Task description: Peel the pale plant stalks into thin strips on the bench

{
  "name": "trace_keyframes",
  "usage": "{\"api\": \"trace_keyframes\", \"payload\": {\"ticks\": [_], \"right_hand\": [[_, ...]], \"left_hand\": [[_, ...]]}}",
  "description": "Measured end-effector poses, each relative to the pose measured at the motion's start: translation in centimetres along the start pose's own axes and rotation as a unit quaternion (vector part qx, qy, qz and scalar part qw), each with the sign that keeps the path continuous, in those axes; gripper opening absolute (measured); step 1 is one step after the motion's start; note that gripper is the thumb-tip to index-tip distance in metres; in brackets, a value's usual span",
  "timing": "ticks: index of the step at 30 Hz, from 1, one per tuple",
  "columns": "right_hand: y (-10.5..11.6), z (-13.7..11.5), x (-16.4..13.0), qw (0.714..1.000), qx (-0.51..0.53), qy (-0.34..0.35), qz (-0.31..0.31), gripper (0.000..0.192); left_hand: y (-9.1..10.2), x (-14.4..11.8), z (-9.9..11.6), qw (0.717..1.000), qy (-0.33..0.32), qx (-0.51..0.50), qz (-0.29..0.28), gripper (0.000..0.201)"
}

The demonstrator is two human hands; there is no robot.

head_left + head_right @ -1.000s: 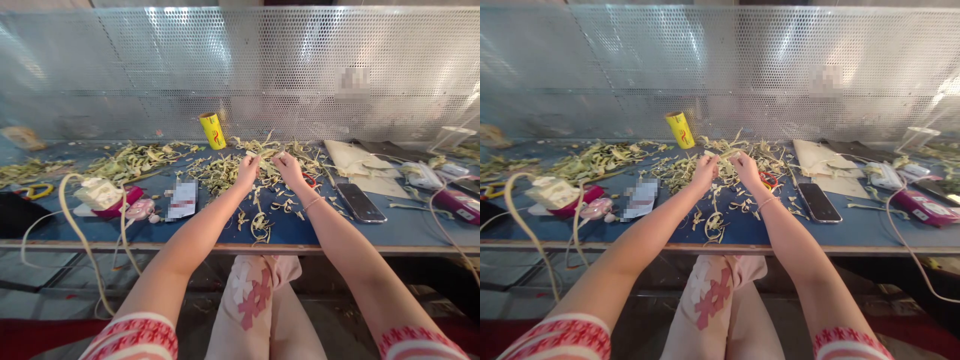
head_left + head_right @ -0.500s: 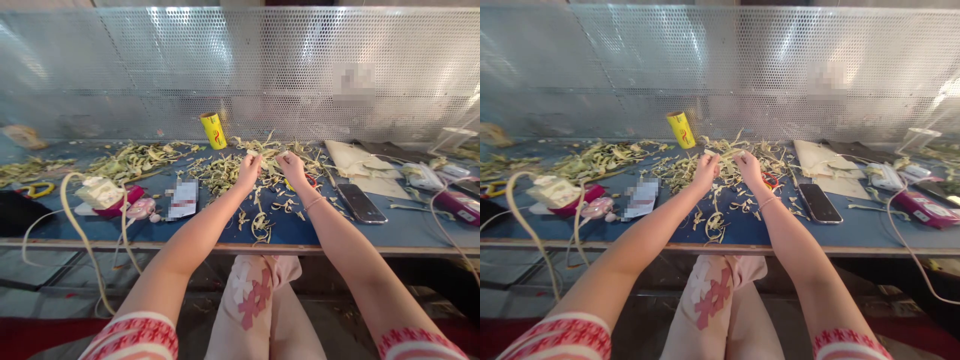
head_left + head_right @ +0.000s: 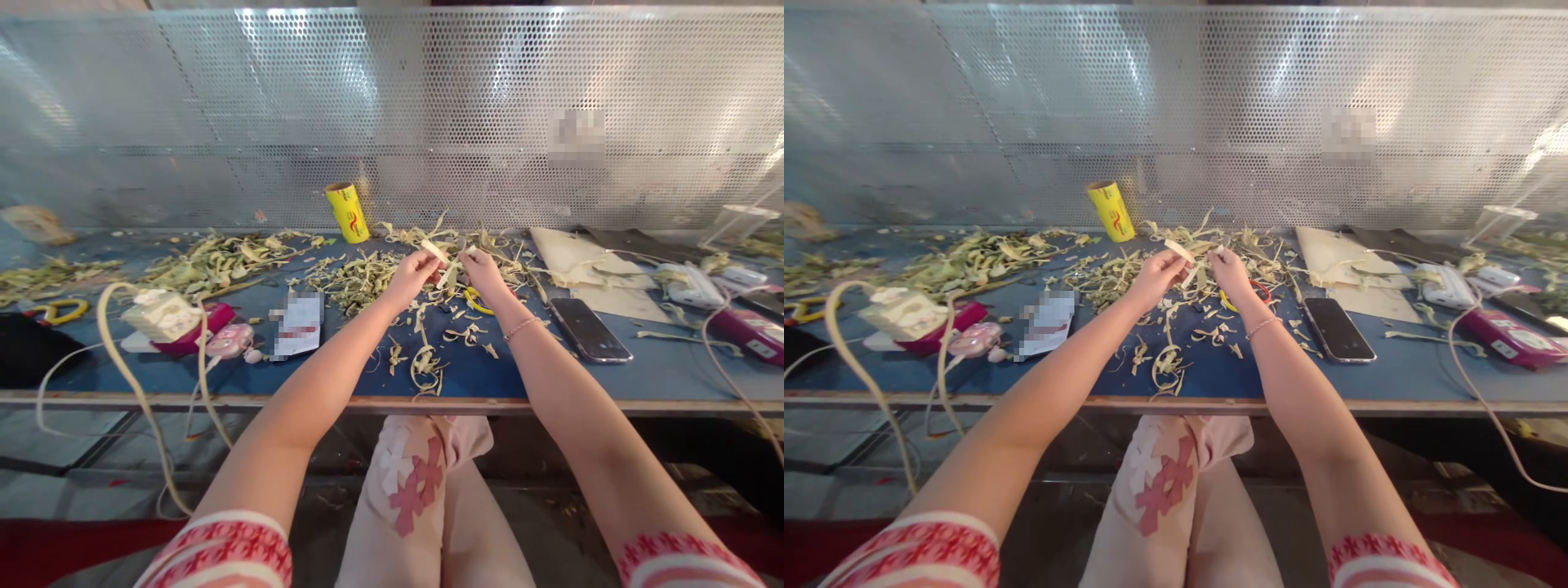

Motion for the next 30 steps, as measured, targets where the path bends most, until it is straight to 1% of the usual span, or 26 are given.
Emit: {"api": "trace_keyframes", "payload": {"ticks": [4,9,14,18,21,27,30], "right_hand": [[-0.2,0.1,0.0,1.000,-0.016,0.006,-0.014,0.026],[-0.3,0.2,-0.1,0.999,-0.020,0.011,-0.029,0.029],[-0.3,-0.3,-0.5,0.999,-0.008,-0.026,-0.039,0.030],[-0.4,-0.6,-0.7,0.997,0.015,-0.045,-0.055,0.031],[-0.4,-0.5,-0.7,0.996,0.026,-0.039,-0.071,0.032],[-0.3,0.1,-0.3,0.998,-0.002,-0.041,-0.057,0.035],[-0.3,0.1,-0.2,0.997,-0.001,-0.045,-0.058,0.034]], "left_hand": [[-0.1,0.0,-0.5,0.999,0.005,-0.043,-0.028,0.024],[-0.3,-0.3,-0.4,0.994,0.044,-0.092,-0.035,0.027],[-0.5,-0.6,0.4,0.988,0.074,-0.125,-0.056,0.022],[-0.3,-0.6,0.5,0.987,0.081,-0.125,-0.059,0.021],[0.0,-0.5,0.2,0.989,0.069,-0.113,-0.071,0.023],[-0.4,-0.5,0.3,0.994,0.041,-0.077,-0.065,0.029],[-0.7,-0.6,0.4,0.996,0.042,-0.061,-0.053,0.026]]}}
Point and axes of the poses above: each hand's wrist, its own x-axis towards the middle knuckle, its own y-axis out of the back of the hand, z = x × y, the point moved 1 cm from there along x, towards the middle knuckle, and after that the axes turned 5 degrees about -y, right-handed, at the moved point
